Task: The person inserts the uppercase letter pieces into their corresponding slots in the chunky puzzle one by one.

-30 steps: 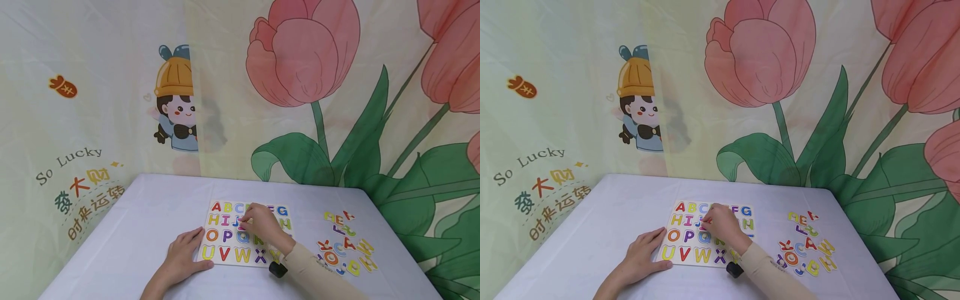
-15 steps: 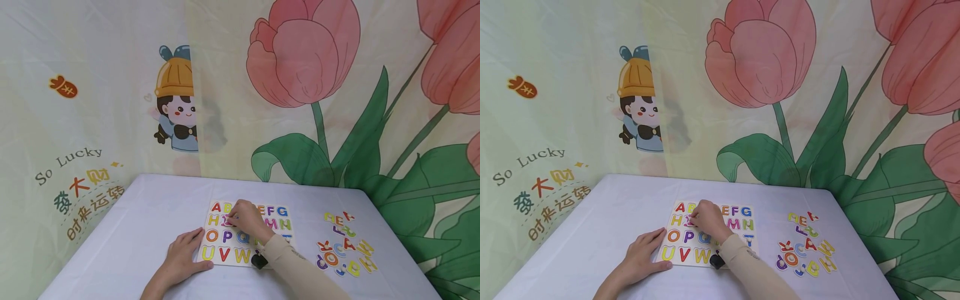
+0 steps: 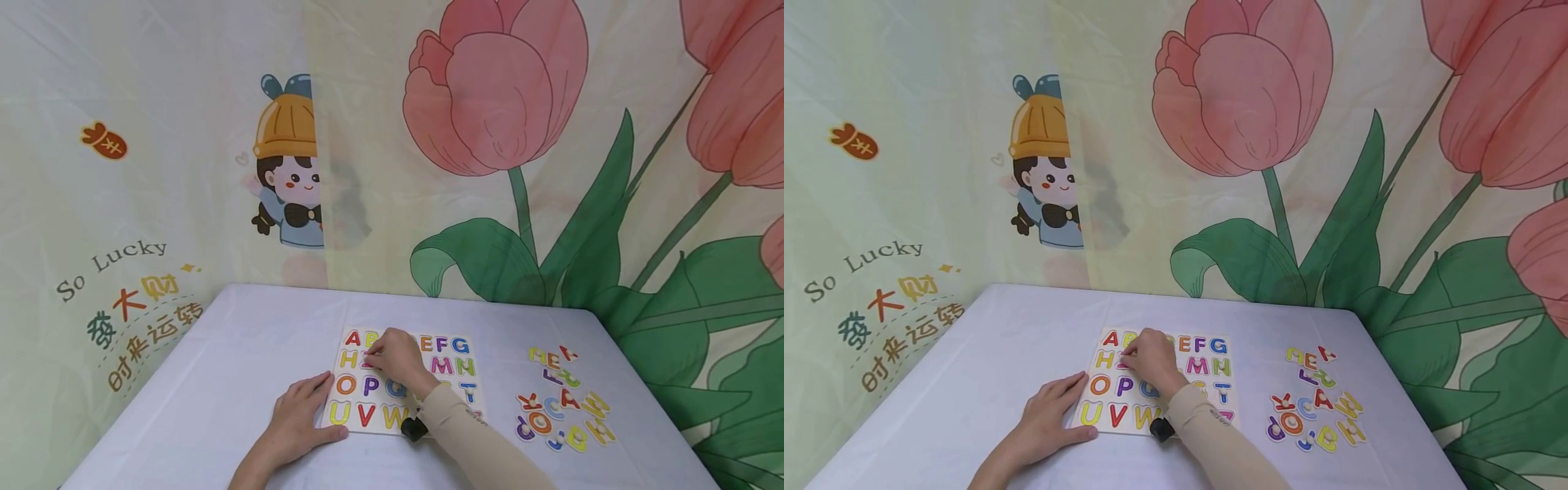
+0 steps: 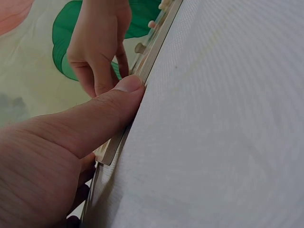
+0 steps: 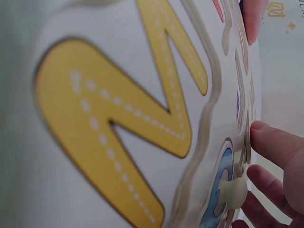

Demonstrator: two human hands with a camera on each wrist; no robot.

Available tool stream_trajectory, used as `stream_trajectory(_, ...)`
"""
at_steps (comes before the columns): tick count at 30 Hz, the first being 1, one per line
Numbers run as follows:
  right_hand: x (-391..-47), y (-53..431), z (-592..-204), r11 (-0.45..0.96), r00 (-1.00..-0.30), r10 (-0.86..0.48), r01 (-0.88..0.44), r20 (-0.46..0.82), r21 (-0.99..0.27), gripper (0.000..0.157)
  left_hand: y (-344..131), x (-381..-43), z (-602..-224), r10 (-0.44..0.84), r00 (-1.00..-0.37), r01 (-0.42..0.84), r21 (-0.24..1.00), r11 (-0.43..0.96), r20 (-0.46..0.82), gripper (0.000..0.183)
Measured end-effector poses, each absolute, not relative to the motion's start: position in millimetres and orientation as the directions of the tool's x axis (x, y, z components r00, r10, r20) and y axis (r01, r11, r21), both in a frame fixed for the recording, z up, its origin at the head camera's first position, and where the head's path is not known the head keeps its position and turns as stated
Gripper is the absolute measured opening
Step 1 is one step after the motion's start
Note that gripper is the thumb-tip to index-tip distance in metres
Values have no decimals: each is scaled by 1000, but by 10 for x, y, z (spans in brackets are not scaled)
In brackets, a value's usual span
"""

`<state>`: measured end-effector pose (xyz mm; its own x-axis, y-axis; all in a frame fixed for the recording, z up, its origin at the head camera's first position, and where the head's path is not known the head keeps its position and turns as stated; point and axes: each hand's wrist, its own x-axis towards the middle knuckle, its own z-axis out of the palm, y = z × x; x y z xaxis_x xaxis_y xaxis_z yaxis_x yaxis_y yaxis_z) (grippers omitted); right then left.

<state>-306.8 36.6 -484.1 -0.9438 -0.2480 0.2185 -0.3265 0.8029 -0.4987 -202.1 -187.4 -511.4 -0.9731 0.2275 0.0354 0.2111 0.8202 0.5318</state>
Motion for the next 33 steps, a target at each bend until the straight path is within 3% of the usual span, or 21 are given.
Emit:
stream_trajectory(11,-3052,291,-4826,805,-967,-193,-254,169,-537,7,-1866,-2035,-5129,234,-971,222,535,815,47,110)
stream_trajectory(19,-3009,338,-4816,803,-952,-263,-306,156,-511,11,-1877,-2028,-5144,233,-971,224,516,827,48,110)
stream_trajectory(24,-2913,557,-4713,753,-924,-344,-379,169,-538,18,-1865,-2010,-5147,227,-972,221,525,822,54,110)
stream_trajectory(33,-2631,1341,-4425,715,-892,-426,-436,154,-547,16,-1847,-2020,-5115,221,-974,214,508,835,46,110)
